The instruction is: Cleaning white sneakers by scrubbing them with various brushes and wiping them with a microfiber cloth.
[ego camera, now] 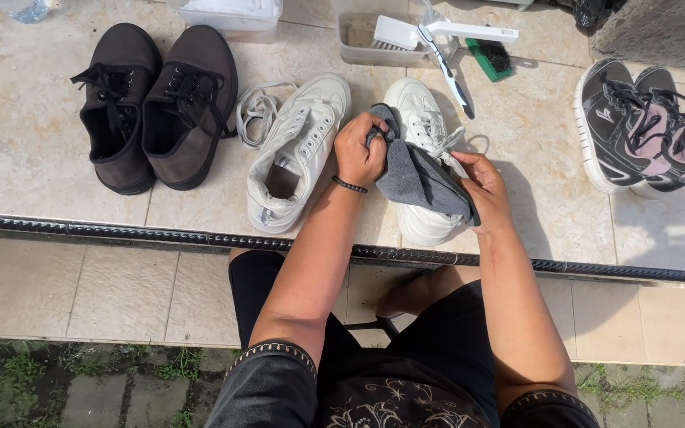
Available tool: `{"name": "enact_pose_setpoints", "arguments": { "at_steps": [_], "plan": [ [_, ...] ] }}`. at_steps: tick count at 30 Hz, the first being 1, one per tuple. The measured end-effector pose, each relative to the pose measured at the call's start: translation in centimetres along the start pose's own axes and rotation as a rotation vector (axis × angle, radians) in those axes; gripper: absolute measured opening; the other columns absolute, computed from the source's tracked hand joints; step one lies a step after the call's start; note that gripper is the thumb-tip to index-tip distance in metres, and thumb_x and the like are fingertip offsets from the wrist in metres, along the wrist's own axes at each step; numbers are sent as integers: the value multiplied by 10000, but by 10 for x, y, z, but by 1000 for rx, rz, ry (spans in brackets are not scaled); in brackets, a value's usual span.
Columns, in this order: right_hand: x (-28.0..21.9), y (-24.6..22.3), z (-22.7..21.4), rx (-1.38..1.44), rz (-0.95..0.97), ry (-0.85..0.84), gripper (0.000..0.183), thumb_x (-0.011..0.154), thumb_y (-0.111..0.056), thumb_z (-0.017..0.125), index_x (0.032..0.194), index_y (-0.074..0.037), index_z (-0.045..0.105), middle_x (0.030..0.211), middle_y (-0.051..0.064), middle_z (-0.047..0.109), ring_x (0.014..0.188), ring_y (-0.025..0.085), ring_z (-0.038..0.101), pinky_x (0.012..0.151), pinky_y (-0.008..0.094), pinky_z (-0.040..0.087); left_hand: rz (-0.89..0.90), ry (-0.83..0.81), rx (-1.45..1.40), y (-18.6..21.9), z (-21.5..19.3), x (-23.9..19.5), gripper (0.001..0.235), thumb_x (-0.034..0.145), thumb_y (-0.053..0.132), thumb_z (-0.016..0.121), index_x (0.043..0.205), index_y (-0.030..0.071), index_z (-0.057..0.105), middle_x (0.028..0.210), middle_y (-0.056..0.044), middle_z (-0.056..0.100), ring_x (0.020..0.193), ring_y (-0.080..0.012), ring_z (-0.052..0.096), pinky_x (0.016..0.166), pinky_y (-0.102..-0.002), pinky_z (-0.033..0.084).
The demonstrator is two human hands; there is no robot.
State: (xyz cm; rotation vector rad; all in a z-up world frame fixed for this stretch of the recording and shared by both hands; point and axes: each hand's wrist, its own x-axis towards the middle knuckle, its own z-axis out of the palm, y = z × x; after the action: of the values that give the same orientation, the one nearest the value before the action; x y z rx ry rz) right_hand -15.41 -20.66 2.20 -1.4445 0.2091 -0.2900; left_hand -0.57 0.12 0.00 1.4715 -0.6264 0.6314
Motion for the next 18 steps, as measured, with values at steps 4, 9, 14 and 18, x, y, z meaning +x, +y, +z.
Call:
{"name": "enact_pose_setpoints", "arguments": {
  "at_steps": [4,9,14,18],
  "plan": [
    [-31,3,-8,125,26,90,506,809,131,536,1296,23,624,1154,187,696,969,223,710,846,299,567,-16,-42,16,0,-1,0,129,819,142,532,851,177,651,731,-93,612,682,-356,644,679,-402,537],
    [-74,-17,-26,216,83,237,478,829,84,561,1301,18,594,1104,178,709,975,236,742,854,305,608,-82,-142,23,6,-1,2,94,801,140,552,842,140,637,701,-145,628,682,-416,646,661,-473,526],
    [-83,-52,-55,33,11,333,455,872,72,582,1313,-40,583,1164,114,707,1035,184,735,897,302,614,-129,-252,101,-7,10,-7,88,771,170,574,831,162,638,698,-118,660,692,-397,673,658,-478,534],
    [-42,-70,-89,-181,-46,477,461,806,8,656,1247,-124,664,1119,87,698,967,135,688,844,215,562,-150,-329,177,-1,9,-4,162,721,167,491,821,149,617,753,40,683,641,-218,620,619,-377,494]
  ]
}}
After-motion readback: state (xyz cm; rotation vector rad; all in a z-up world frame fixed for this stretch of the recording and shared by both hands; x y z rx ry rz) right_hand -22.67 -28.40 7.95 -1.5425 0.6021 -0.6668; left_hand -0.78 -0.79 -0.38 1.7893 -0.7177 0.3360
